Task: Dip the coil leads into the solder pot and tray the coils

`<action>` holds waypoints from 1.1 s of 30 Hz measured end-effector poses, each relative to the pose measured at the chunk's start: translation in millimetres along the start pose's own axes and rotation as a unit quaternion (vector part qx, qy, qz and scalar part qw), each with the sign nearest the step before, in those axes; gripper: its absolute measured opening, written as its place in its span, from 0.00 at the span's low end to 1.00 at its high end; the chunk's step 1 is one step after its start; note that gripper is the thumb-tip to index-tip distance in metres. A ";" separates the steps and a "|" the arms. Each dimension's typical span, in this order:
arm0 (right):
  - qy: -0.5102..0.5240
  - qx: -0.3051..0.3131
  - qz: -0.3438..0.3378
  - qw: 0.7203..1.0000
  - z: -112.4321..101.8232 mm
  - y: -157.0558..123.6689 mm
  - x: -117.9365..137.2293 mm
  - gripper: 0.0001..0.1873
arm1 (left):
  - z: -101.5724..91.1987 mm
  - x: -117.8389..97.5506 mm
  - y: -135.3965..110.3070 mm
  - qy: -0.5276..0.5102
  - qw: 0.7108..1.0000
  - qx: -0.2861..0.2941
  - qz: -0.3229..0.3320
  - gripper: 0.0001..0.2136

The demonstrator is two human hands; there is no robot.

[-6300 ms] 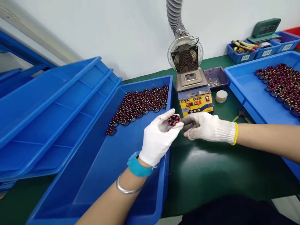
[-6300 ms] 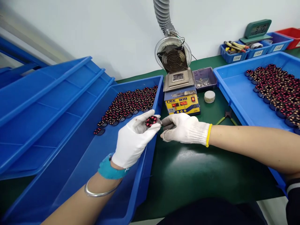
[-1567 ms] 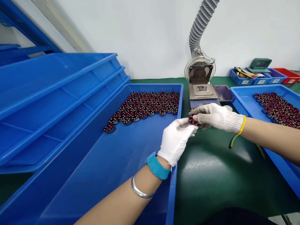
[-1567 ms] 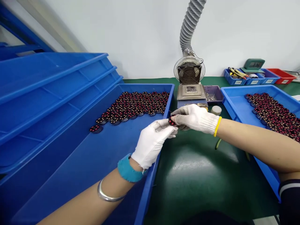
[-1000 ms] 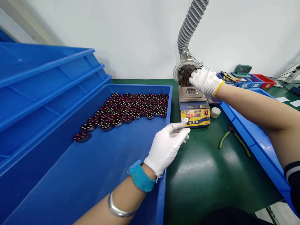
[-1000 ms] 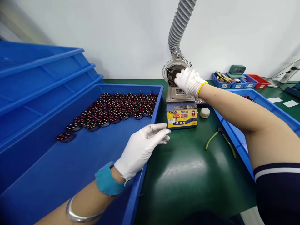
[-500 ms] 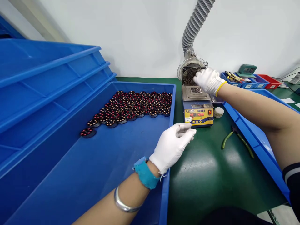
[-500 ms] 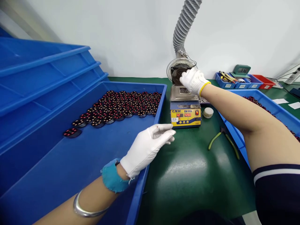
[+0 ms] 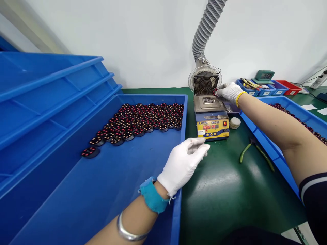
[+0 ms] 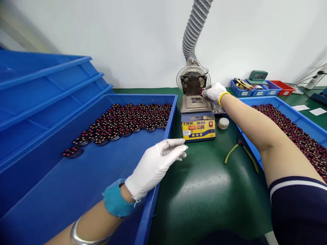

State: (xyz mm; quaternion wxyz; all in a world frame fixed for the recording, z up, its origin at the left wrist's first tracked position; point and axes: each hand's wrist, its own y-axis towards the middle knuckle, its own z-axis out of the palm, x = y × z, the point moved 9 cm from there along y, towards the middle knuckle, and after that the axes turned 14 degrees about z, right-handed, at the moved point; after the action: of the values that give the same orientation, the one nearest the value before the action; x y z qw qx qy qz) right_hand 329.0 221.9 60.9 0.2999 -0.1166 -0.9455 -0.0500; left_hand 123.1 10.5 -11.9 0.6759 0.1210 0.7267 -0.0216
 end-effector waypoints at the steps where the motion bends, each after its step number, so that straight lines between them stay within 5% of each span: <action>1: 0.014 0.004 0.013 1.000 0.7 0.9 -2.3 0.16 | -0.2 0.2 -0.1 0.003 1.000 0.002 0.000 0.19; 15: -0.036 -0.022 0.042 0.998 3.0 5.8 -9.4 0.14 | 2.2 -1.4 -2.1 0.018 1.000 0.013 -0.006 0.19; 19: -0.026 -0.027 0.038 0.999 0.0 8.6 -8.1 0.15 | -3.6 -5.7 -0.8 0.004 0.999 -0.026 0.022 0.17; 22: -0.009 -0.027 0.036 0.999 -0.5 11.4 -8.2 0.16 | -31.0 -15.4 6.9 0.054 0.990 -0.105 0.075 0.17; 26: -0.005 -0.023 0.039 0.999 3.4 15.2 -11.7 0.16 | -91.6 -28.7 18.8 0.204 0.951 -0.212 0.097 0.21; 33: 0.027 -0.009 0.057 0.998 0.8 13.4 -14.7 0.15 | -185.3 -21.9 22.5 0.483 0.846 -0.218 -0.061 0.35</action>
State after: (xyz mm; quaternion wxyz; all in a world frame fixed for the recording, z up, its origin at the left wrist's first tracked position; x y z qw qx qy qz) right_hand 343.5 232.2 52.0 0.3267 -0.1711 -0.9284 -0.0447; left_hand -52.1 65.2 28.5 0.2454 -0.0787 0.9533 0.1578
